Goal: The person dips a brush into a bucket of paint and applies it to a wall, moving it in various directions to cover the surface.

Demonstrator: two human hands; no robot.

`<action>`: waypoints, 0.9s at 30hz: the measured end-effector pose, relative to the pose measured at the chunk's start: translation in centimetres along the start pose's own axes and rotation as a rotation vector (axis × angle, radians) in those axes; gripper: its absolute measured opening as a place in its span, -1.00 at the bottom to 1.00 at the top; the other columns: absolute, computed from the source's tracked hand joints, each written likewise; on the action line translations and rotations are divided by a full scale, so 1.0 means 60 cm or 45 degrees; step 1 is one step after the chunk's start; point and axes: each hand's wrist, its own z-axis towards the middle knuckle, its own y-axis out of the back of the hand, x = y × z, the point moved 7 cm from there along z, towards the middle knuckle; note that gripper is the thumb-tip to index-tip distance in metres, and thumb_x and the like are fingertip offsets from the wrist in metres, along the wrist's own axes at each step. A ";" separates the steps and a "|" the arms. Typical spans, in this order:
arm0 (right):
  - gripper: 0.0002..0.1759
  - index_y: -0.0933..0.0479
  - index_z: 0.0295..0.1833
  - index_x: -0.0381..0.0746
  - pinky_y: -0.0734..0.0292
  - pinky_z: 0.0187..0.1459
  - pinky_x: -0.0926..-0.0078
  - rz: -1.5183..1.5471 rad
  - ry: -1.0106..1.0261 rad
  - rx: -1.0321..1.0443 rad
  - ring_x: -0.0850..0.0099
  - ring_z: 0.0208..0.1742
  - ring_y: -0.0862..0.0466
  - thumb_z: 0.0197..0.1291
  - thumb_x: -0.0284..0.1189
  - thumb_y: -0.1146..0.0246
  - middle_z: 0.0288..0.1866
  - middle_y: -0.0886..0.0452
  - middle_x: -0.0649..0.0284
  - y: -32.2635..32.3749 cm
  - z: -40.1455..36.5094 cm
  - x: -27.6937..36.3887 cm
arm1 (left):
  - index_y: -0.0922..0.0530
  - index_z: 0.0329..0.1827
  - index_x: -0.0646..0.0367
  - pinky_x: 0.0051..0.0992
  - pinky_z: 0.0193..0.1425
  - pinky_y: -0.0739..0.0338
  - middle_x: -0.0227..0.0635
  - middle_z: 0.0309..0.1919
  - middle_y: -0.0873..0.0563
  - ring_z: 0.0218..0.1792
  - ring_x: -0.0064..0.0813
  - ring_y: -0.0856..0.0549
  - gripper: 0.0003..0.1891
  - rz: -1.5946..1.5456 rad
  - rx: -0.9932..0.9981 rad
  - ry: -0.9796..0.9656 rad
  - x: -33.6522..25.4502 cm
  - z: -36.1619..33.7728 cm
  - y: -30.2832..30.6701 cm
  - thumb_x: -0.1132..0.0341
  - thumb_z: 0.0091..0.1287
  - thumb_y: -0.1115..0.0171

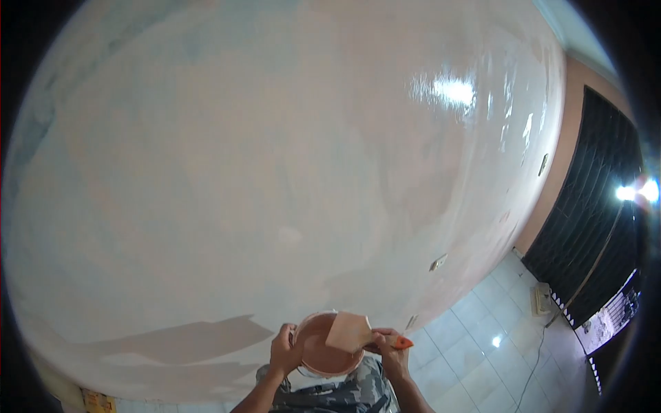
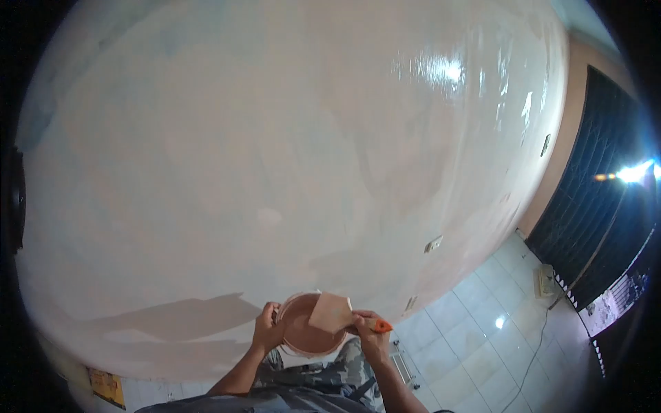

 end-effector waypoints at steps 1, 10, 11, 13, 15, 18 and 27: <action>-0.69 -0.47 -0.04 -0.43 -0.70 -0.10 0.31 -0.008 -0.017 -0.035 0.25 -0.19 -0.70 0.27 -0.39 -0.22 -0.18 -0.60 0.03 0.004 -0.001 -0.008 | -0.50 -0.11 0.20 -0.39 -0.41 -0.44 -0.23 -0.61 -0.57 -0.56 -0.35 -0.58 -0.60 0.009 -0.001 -0.032 0.006 0.000 -0.001 0.05 0.19 -0.26; -0.71 -0.47 -0.04 -0.44 -0.72 -0.12 0.28 0.104 0.014 -0.083 0.24 -0.20 -0.70 0.24 -0.43 -0.22 -0.18 -0.60 0.01 -0.012 -0.007 -0.007 | -0.50 -0.11 0.18 -0.32 -0.33 -0.50 -0.18 -0.51 -0.64 -0.46 -0.22 -0.65 -0.65 0.043 0.068 -0.001 0.009 0.006 0.011 0.15 0.12 -0.22; -0.72 -0.47 -0.04 -0.44 -0.72 -0.12 0.27 0.087 0.046 -0.107 0.23 -0.21 -0.70 0.24 -0.45 -0.21 -0.18 -0.60 0.01 -0.013 -0.008 -0.001 | -0.49 -0.10 0.17 -0.30 -0.29 -0.52 -0.15 -0.47 -0.65 -0.41 -0.19 -0.68 -0.65 0.052 0.098 0.042 -0.008 0.002 0.020 0.16 0.12 -0.22; -0.73 -0.48 -0.05 -0.44 -0.72 -0.10 0.26 0.090 0.065 -0.125 0.22 -0.22 -0.71 0.23 -0.46 -0.20 -0.18 -0.60 0.01 -0.019 -0.010 0.008 | -0.50 -0.11 0.17 -0.29 -0.29 -0.52 -0.15 -0.47 -0.65 -0.41 -0.18 -0.68 -0.64 0.026 0.091 0.040 -0.008 0.003 0.029 0.13 0.13 -0.23; -0.72 -0.47 -0.04 -0.45 -0.72 -0.10 0.25 0.074 0.054 -0.132 0.21 -0.22 -0.71 0.24 -0.45 -0.20 -0.18 -0.60 0.00 -0.028 -0.019 0.022 | -0.50 -0.11 0.17 -0.29 -0.29 -0.52 -0.14 -0.47 -0.66 -0.40 -0.18 -0.68 -0.64 -0.008 0.098 0.040 -0.010 0.000 0.036 0.11 0.15 -0.24; -0.70 -0.45 -0.02 -0.45 -0.72 -0.09 0.25 0.064 0.038 -0.121 0.21 -0.22 -0.71 0.25 -0.44 -0.19 -0.17 -0.60 -0.01 -0.060 -0.023 0.055 | -0.49 -0.09 0.18 -0.30 -0.28 -0.52 -0.14 -0.47 -0.66 -0.40 -0.17 -0.68 -0.63 -0.006 0.065 0.039 -0.029 0.004 0.065 0.12 0.16 -0.25; -0.64 -0.37 0.05 -0.43 -0.71 -0.06 0.26 0.133 0.059 -0.072 0.19 -0.18 -0.71 0.27 -0.41 -0.20 -0.08 -0.55 -0.04 -0.107 -0.013 0.047 | -0.50 -0.08 0.17 -0.24 -0.27 -0.53 -0.11 -0.43 -0.68 -0.36 -0.15 -0.70 -0.68 0.072 0.022 0.110 0.009 0.008 0.109 0.25 0.12 -0.23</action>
